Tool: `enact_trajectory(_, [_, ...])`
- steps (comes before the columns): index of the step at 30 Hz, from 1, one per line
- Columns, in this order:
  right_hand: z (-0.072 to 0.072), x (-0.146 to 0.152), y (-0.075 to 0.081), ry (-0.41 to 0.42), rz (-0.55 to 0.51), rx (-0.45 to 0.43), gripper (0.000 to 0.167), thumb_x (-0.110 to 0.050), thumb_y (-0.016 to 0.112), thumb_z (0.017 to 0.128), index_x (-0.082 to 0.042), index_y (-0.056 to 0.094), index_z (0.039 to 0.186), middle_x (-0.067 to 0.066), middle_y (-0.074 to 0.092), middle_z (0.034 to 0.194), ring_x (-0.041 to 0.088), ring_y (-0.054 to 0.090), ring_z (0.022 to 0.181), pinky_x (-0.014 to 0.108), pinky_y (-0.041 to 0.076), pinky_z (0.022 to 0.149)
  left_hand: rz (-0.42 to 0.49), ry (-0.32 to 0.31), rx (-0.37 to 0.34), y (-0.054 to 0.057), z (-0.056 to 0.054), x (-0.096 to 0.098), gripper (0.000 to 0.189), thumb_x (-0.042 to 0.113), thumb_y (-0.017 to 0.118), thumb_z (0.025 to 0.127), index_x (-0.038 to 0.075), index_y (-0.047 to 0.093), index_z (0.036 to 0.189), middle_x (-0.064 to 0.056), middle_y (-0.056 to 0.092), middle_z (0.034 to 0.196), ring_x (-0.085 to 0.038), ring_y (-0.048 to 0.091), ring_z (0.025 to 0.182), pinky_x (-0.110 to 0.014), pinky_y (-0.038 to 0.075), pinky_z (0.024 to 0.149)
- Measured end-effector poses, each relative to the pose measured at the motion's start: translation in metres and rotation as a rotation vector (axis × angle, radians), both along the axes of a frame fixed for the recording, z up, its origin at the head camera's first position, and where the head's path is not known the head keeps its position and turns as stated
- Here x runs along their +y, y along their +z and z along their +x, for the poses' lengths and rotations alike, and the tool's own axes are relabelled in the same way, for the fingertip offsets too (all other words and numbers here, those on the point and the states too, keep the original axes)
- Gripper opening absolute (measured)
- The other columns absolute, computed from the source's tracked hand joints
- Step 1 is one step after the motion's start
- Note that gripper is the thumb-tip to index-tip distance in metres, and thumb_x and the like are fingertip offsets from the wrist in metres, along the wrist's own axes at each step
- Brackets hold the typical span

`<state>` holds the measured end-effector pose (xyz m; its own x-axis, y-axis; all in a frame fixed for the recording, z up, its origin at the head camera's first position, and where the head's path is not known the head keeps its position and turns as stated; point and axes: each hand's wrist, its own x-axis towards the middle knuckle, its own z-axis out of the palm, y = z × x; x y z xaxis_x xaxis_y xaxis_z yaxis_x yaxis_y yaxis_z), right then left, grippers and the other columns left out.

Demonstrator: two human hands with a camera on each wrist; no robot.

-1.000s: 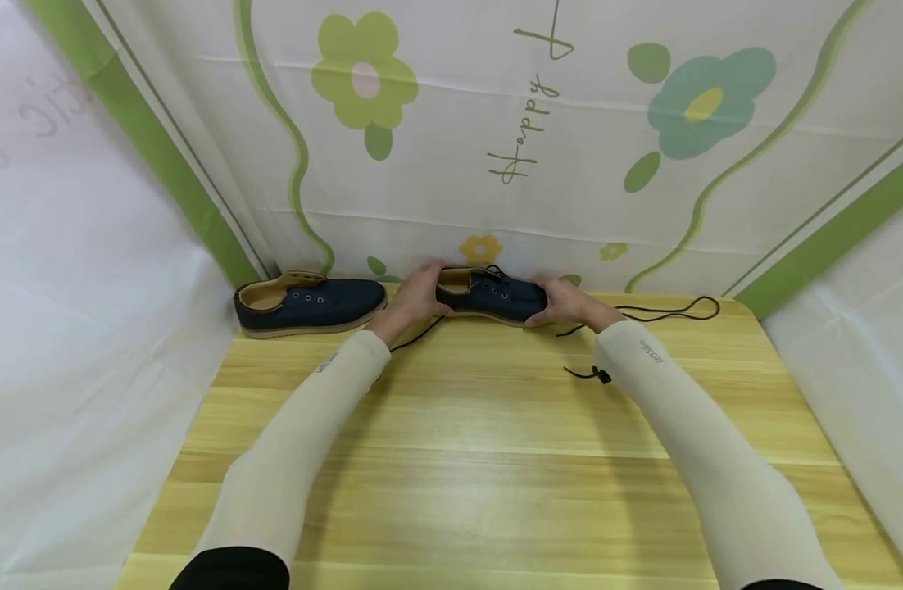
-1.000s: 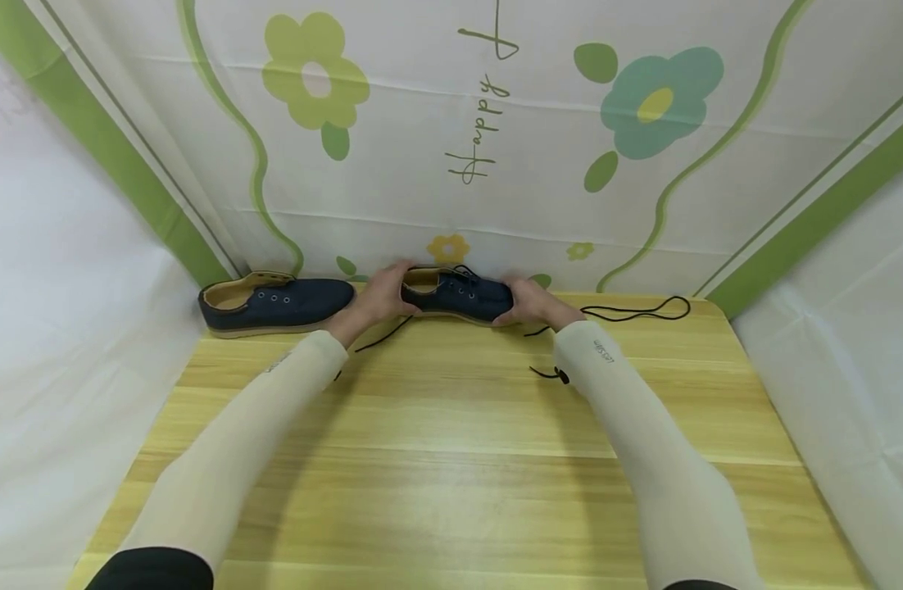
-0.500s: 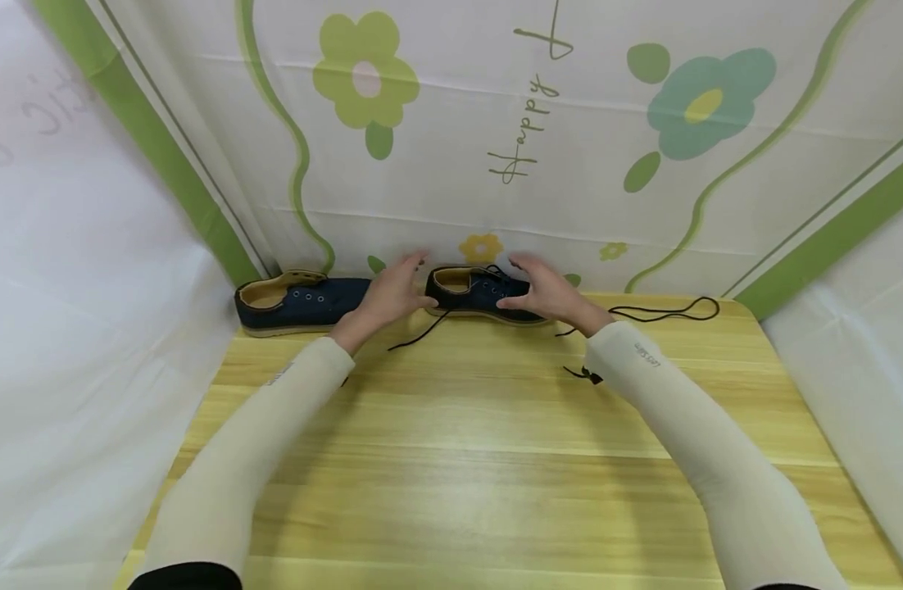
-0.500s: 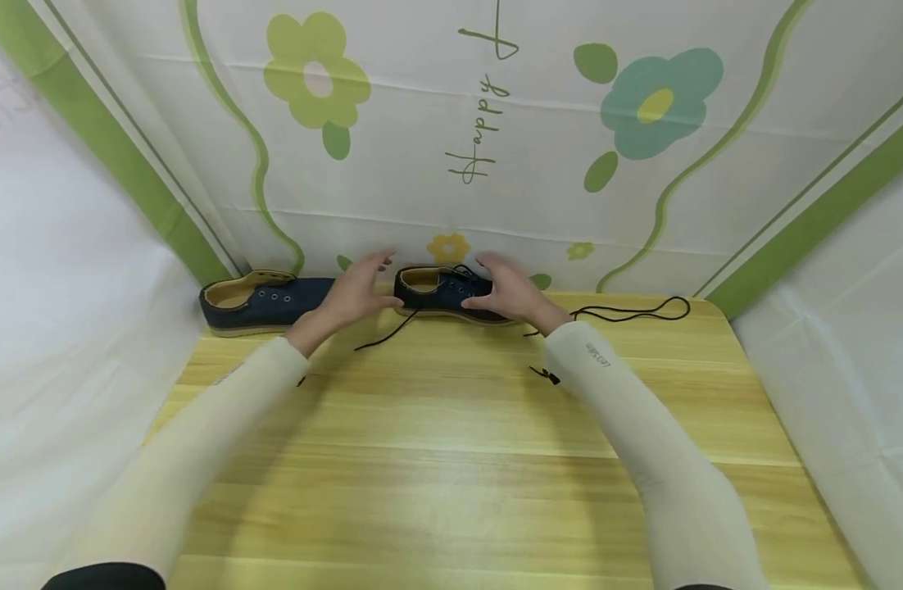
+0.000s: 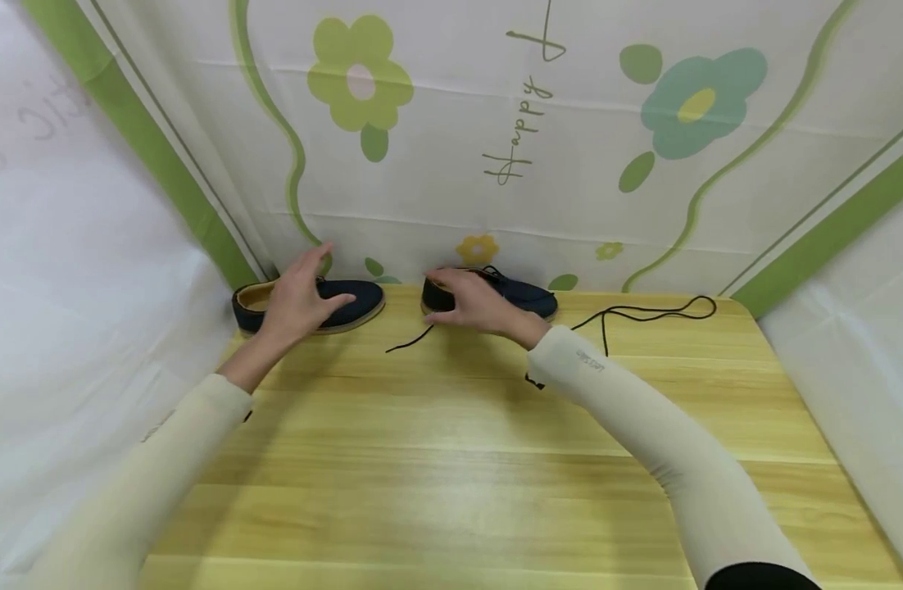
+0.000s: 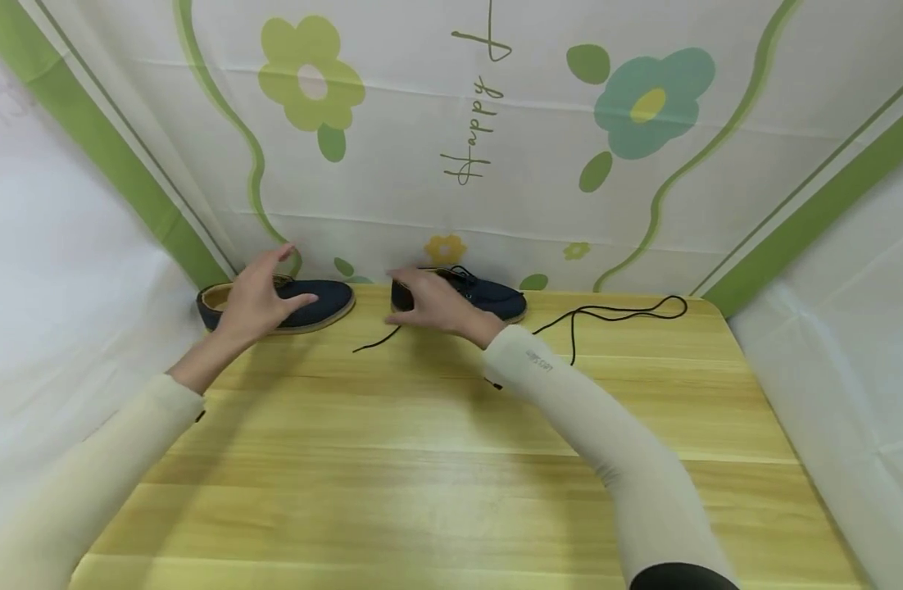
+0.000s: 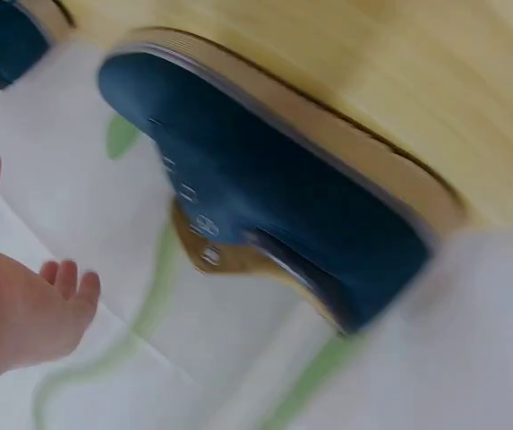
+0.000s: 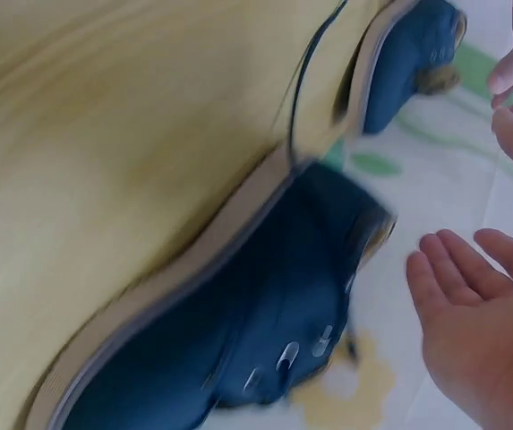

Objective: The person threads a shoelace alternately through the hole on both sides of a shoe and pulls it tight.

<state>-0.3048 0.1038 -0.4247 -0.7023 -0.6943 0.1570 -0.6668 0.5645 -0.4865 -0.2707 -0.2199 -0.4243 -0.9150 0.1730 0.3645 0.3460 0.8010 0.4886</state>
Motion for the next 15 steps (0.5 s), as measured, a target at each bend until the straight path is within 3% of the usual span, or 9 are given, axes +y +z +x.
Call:
enact_trajectory(7, [0.001,-0.052,-0.018,0.063,0.003,-0.136,0.089,-0.037,0.08,0.096,0.001,0.035,0.163,0.023,0.048,0.159,0.037,0.057,0.136,0.045,0.043,0.117,0.032,0.143,0.012,-0.008,0.017,-0.047,0.106,0.02,0.095,0.081,0.003,0.032,0.164,-0.032,0.038,0.159,-0.053,0.035,0.146,-0.069,0.032,0.116])
enact_trajectory(12, [-0.002,-0.084,-0.034,0.034,0.039,-0.188,0.094,-0.04,0.078,0.098,0.0,0.027,0.166,0.019,0.032,0.17,0.033,0.035,0.156,0.045,0.033,0.125,0.079,0.19,-0.005,-0.015,0.027,-0.069,0.112,0.018,0.096,0.08,-0.002,0.025,0.164,-0.033,0.03,0.164,-0.054,0.026,0.151,-0.066,0.024,0.123])
enact_trajectory(15, [-0.006,-0.096,-0.042,-0.009,0.047,-0.227,0.095,-0.039,0.077,0.099,0.0,0.023,0.167,0.019,0.028,0.172,0.033,0.03,0.158,0.046,0.031,0.126,0.09,0.221,-0.042,-0.02,0.031,-0.077,0.116,0.019,0.096,0.08,-0.004,0.021,0.165,-0.034,0.026,0.165,-0.055,0.024,0.151,-0.066,0.023,0.123])
